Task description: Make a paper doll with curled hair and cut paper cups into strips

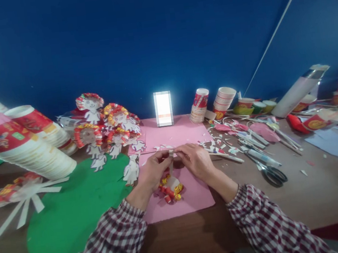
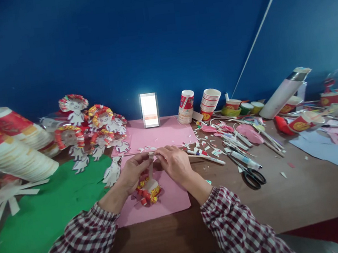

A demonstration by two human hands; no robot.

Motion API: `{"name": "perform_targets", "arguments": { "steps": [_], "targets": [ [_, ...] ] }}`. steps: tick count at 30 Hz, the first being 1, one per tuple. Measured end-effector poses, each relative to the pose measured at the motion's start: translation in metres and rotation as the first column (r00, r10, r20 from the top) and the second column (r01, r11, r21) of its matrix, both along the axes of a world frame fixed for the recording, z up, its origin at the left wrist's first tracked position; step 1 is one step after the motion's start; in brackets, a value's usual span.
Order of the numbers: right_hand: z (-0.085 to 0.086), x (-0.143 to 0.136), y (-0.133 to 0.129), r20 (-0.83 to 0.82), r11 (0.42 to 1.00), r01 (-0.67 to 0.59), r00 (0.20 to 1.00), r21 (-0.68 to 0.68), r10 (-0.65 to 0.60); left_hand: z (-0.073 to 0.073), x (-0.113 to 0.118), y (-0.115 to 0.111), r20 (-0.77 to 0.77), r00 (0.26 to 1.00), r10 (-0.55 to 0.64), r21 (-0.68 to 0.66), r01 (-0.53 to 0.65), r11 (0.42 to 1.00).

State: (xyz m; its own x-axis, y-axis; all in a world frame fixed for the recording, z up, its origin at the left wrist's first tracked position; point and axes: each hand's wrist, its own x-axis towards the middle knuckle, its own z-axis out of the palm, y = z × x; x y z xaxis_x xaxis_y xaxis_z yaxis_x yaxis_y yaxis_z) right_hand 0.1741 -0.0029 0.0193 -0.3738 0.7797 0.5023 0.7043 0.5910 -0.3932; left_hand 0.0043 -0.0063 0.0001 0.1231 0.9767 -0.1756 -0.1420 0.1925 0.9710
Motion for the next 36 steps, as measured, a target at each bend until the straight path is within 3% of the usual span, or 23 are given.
{"name": "perform_targets", "arguments": {
  "steps": [21, 28, 36],
  "targets": [
    [0.0009, -0.0025, 0.0001, -0.005, 1.0, 0.015, 1.0, -0.02, -0.015, -0.0005, 0.0033, -0.0004, 0.011, 0.999, 0.049, 0.143, -0.05, 0.988],
    [-0.0033, -0.0007, 0.0025, -0.055, 0.992, -0.124, 0.991, 0.017, 0.125, -0.0004, 0.0023, -0.0001, -0.046, 0.997, 0.064, 0.134, -0.057, 0.989],
    [-0.0048, -0.0011, 0.0035, -0.116, 0.992, -0.116, 0.986, 0.058, 0.122, -0.0058, 0.0031, 0.0025, -0.046, 0.998, 0.045, 0.145, -0.038, 0.989]
  ]
}}
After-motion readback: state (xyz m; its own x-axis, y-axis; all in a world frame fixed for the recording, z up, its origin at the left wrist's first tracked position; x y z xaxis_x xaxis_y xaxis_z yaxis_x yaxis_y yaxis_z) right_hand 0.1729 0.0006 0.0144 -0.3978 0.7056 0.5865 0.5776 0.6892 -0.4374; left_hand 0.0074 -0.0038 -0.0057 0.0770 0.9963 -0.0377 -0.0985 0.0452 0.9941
